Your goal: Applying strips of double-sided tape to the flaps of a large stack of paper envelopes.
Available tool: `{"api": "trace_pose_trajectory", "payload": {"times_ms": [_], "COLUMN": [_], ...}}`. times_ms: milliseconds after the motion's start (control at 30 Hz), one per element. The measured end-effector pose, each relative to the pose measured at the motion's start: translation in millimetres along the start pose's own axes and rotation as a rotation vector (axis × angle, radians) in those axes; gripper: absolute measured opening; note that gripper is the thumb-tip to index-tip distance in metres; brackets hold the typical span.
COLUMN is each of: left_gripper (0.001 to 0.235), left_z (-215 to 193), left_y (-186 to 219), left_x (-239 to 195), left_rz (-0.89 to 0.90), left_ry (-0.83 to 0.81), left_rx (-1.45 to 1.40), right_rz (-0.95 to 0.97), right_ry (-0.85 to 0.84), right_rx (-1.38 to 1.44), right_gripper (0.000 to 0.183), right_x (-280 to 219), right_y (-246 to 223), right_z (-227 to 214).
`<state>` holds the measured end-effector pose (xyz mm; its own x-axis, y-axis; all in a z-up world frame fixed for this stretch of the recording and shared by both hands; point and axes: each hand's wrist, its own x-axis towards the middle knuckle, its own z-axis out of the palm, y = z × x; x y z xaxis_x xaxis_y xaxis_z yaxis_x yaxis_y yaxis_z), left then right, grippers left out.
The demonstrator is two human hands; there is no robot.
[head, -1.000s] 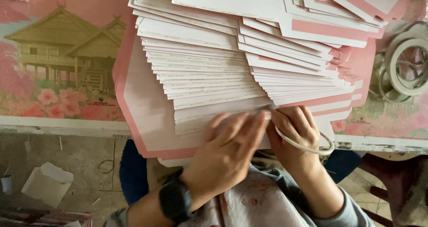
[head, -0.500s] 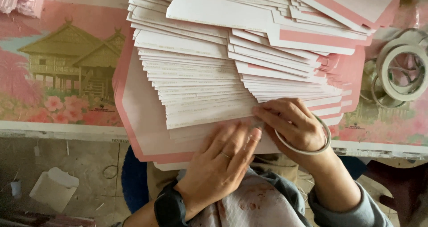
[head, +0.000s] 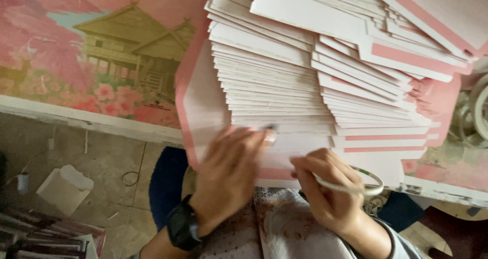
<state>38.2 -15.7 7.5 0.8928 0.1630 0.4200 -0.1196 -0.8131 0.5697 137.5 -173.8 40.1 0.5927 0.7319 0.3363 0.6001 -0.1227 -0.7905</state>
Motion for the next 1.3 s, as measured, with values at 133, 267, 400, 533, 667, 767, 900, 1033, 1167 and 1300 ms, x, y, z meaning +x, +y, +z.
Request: {"api": "trace_pose_trajectory", "payload": {"times_ms": [133, 267, 400, 533, 667, 767, 900, 1033, 1167, 1300], "left_gripper": [0.036, 0.032, 0.032, 0.036, 0.042, 0.057, 0.068, 0.047, 0.058, 0.057], "left_z": [-12, -12, -12, -13, -14, 8, 43, 34, 30, 31], "left_y": [-28, -39, -31, -31, -11, 9, 32, 41, 34, 37], "left_x": [-47, -62, -45, -44, -33, -16, 18, 28, 11, 15], "left_rz": [0.011, 0.116, 0.084, 0.088, 0.051, 0.079, 0.221, 0.389, 0.298, 0.268], "left_ry": [0.098, 0.080, 0.043, 0.022, -0.024, -0.073, -0.174, -0.233, -0.192, -0.199], "left_rx": [-0.015, 0.027, 0.048, 0.080, 0.240, 0.230, 0.069, -0.053, -0.004, 0.085], "right_rz": [0.090, 0.041, -0.111, -0.108, -0.073, -0.112, -0.160, -0.327, -0.274, -0.297], "right_ry": [-0.044, -0.030, -0.034, 0.185, 0.187, 0.170, 0.076, 0.029, -0.058, -0.029], "right_rx": [0.016, -0.059, -0.283, -0.556, -0.712, -0.703, -0.695, -0.541, -0.511, -0.494], "right_gripper": [0.018, 0.018, 0.022, 0.012, 0.008, 0.008, 0.011, 0.014, 0.023, 0.025], "right_x": [6, 14, 12, -14, -24, -24, -19, -6, -13, -2], "right_y": [7, 8, 4, 35, 49, 55, 55, 40, 54, 76], "right_z": [30, 43, 28, -10, -20, -20, -26, -50, -58, -44]}}
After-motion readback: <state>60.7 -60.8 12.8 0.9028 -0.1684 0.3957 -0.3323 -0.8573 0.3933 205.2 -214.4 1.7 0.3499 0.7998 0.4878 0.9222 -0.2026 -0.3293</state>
